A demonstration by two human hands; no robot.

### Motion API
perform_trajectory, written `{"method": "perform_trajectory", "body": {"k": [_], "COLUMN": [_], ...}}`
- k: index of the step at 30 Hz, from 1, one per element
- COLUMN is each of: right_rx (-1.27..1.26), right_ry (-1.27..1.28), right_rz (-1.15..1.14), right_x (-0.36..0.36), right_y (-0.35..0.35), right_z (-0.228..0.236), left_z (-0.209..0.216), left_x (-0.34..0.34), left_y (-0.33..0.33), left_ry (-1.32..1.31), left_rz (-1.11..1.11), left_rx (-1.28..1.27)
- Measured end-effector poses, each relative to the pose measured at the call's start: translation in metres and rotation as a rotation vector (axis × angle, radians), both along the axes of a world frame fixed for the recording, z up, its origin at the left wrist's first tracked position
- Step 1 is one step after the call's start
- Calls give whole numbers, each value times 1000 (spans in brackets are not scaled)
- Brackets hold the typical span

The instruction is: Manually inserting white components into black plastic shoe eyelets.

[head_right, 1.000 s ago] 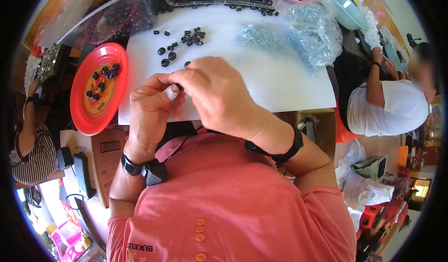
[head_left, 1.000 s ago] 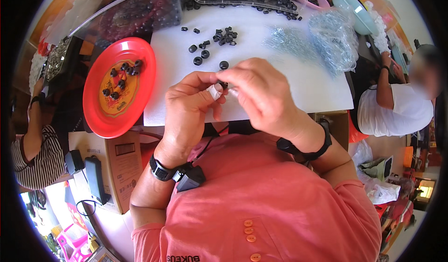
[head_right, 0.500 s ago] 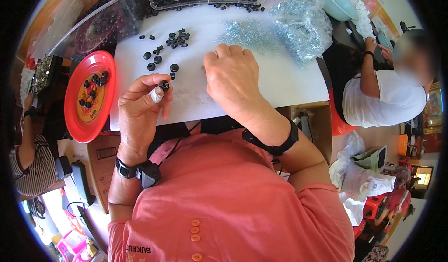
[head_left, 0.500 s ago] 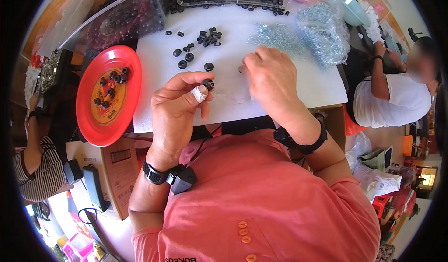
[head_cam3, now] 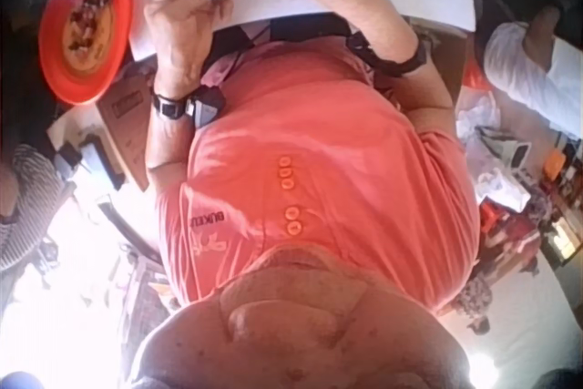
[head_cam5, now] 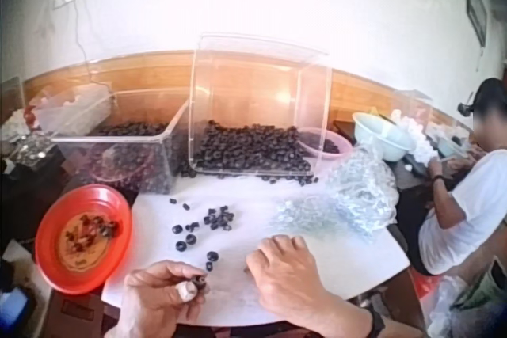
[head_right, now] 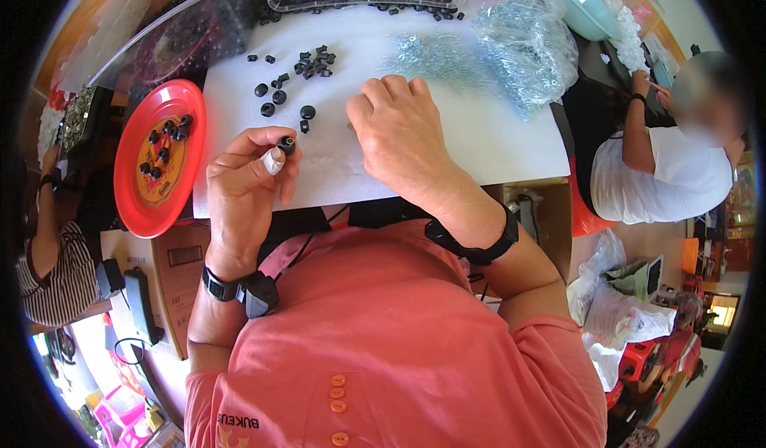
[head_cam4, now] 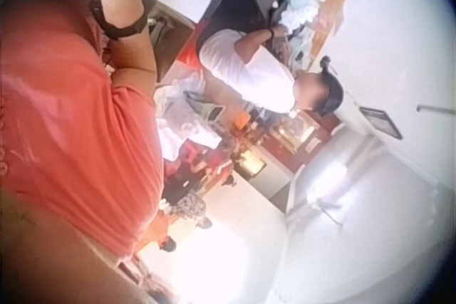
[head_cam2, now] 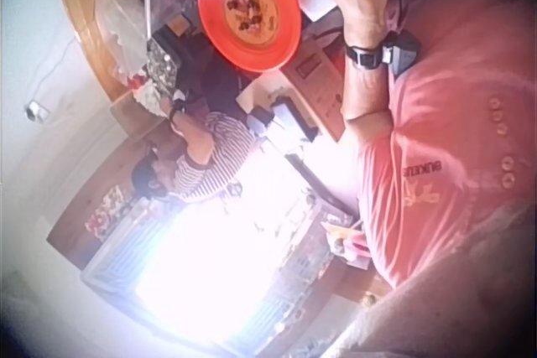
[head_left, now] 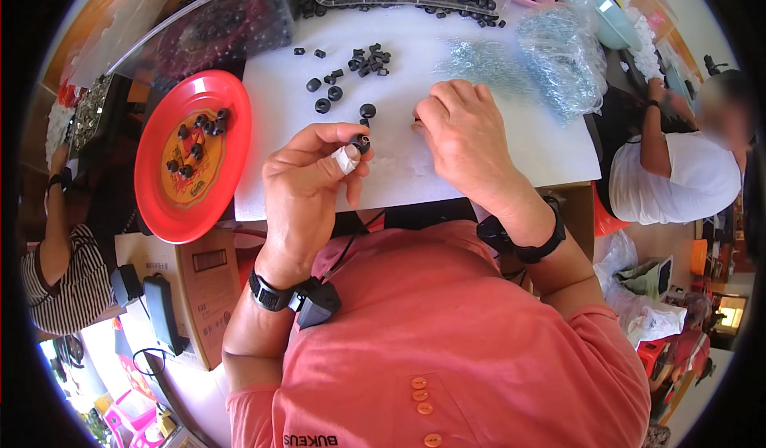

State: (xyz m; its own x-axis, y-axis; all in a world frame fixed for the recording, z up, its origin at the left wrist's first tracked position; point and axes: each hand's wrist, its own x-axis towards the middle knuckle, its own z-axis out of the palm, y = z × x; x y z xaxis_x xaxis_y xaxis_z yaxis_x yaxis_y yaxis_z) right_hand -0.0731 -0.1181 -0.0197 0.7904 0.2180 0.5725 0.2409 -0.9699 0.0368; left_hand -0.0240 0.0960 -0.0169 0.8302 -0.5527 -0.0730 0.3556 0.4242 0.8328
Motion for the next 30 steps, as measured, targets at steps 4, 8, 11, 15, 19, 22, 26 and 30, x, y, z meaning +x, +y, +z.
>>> {"method": "perform_trajectory", "body": {"k": [4, 8, 11, 15, 19, 22, 26, 30], "right_rx": [19, 63, 58, 141, 520, 905, 1041, 1012], "right_ry": [84, 23, -4, 3, 72, 182, 240, 250], "right_rz": [-42, -46, -15, 62, 173, 321, 382, 396], "right_x": [-1, -1, -3, -2, -6, -3, 1, 5], "right_y": [0, 0, -3, -2, 11, 21, 26, 26], "right_z": [3, -2, -2, 1, 12, 22, 27, 29], "left_z": [-1, 3, 1, 2, 8, 8, 3, 5], "left_x": [-2, -5, -3, -4, -8, -7, -7, -8], "left_y": [-1, -2, -1, 1, -2, -4, -5, -6], "left_ry": [-17, -31, -28, -27, 22, 33, 15, 12], "left_rz": [-3, 20, 9, -9, -17, -3, 20, 31], "left_rx": [-7, 58, 41, 35, 24, 20, 35, 80]}}
